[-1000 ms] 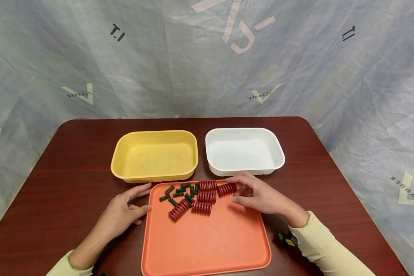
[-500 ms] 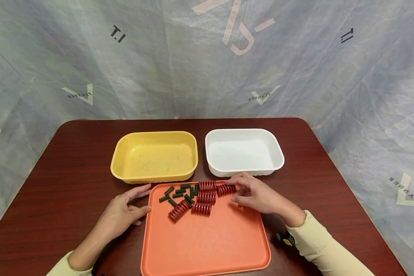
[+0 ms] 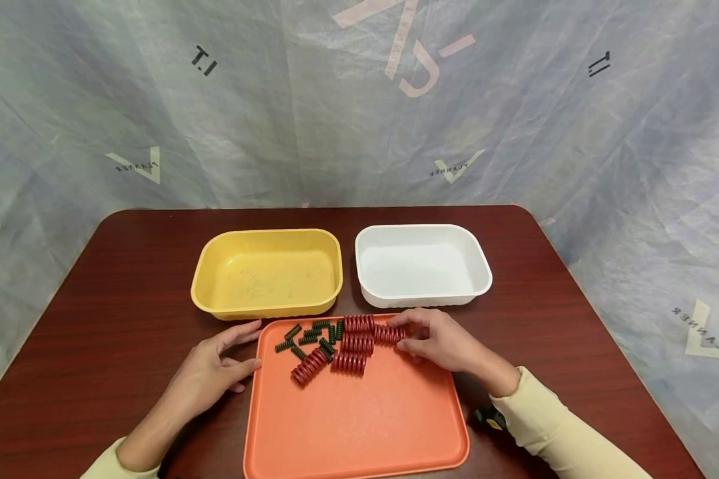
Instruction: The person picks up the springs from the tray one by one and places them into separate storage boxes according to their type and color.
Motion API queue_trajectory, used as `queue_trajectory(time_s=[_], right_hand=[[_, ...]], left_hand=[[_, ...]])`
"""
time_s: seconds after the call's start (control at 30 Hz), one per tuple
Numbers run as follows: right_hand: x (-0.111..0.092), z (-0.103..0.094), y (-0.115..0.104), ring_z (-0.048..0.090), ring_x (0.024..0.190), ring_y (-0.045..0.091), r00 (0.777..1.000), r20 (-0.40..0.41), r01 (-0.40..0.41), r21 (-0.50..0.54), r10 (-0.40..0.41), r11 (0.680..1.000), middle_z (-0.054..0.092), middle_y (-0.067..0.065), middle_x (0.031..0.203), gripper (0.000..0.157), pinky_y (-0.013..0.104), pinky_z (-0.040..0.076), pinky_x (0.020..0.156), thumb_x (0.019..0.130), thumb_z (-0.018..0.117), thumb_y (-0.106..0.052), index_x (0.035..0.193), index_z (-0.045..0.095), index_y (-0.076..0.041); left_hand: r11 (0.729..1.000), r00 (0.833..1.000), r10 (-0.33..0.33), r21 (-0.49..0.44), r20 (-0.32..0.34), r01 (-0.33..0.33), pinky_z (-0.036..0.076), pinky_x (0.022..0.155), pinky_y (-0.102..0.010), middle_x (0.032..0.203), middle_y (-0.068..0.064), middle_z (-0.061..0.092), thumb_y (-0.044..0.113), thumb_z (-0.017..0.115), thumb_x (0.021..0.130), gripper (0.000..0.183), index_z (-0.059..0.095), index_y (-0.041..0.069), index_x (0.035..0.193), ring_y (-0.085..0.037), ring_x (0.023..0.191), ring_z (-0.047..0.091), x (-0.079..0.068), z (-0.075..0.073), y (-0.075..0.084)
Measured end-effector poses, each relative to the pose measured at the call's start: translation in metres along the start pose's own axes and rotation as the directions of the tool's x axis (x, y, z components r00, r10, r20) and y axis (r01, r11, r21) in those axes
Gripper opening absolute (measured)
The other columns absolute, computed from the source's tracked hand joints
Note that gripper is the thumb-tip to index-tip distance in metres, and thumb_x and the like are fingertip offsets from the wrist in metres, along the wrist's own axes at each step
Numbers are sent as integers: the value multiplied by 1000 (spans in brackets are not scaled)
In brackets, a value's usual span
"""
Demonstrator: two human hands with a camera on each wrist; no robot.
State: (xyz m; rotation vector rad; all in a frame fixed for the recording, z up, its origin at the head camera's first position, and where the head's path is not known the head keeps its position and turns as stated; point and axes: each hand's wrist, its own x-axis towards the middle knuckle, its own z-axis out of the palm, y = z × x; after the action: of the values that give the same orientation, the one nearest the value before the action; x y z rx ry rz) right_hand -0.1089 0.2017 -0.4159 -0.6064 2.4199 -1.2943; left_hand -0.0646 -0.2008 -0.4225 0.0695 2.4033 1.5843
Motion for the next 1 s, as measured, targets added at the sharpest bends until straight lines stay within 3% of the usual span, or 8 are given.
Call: queue_trajectory(time_s=[0.17, 0.4, 0.87, 1.0], right_hand=[[2, -1, 1, 70, 69, 24, 997, 18, -71, 110, 70, 991, 72, 12, 83, 30, 36, 64, 59, 95, 71, 0, 125, 71, -1], [1, -5, 2, 74, 81, 32, 985, 100, -170, 342, 144, 924, 72, 26, 93, 30, 44, 65, 71, 98, 65, 2, 127, 66, 10], [-1, -13, 4, 75, 89, 38, 972, 184, -218, 472, 146, 854, 71, 32, 99, 32, 50, 63, 78, 98, 65, 3, 129, 63, 12], [-3, -17, 0, 74, 92, 42, 973, 193, -209, 496, 128, 843, 69, 36, 99, 33, 51, 63, 79, 98, 64, 3, 130, 62, 13]], left_hand=[[1000, 1000, -5, -4, -1, 5, 61, 55, -36, 144, -16, 60, 10, 79, 93, 64, 52, 11, 151, -21, 66, 70, 0, 0, 0], [1000, 1000, -17, -10, -4, 17, 61, 57, -35, 145, -13, 59, 10, 78, 93, 62, 54, 11, 150, -21, 67, 70, -1, 1, -1], [998, 998, -58, 17, -22, 59, 61, 59, -33, 145, -7, 60, 14, 79, 93, 59, 57, 14, 148, -22, 64, 70, -1, 3, -3], [997, 997, -72, 21, -25, 72, 61, 59, -32, 128, -9, 71, 15, 79, 93, 58, 59, 14, 147, -24, 64, 70, -1, 2, -2]])
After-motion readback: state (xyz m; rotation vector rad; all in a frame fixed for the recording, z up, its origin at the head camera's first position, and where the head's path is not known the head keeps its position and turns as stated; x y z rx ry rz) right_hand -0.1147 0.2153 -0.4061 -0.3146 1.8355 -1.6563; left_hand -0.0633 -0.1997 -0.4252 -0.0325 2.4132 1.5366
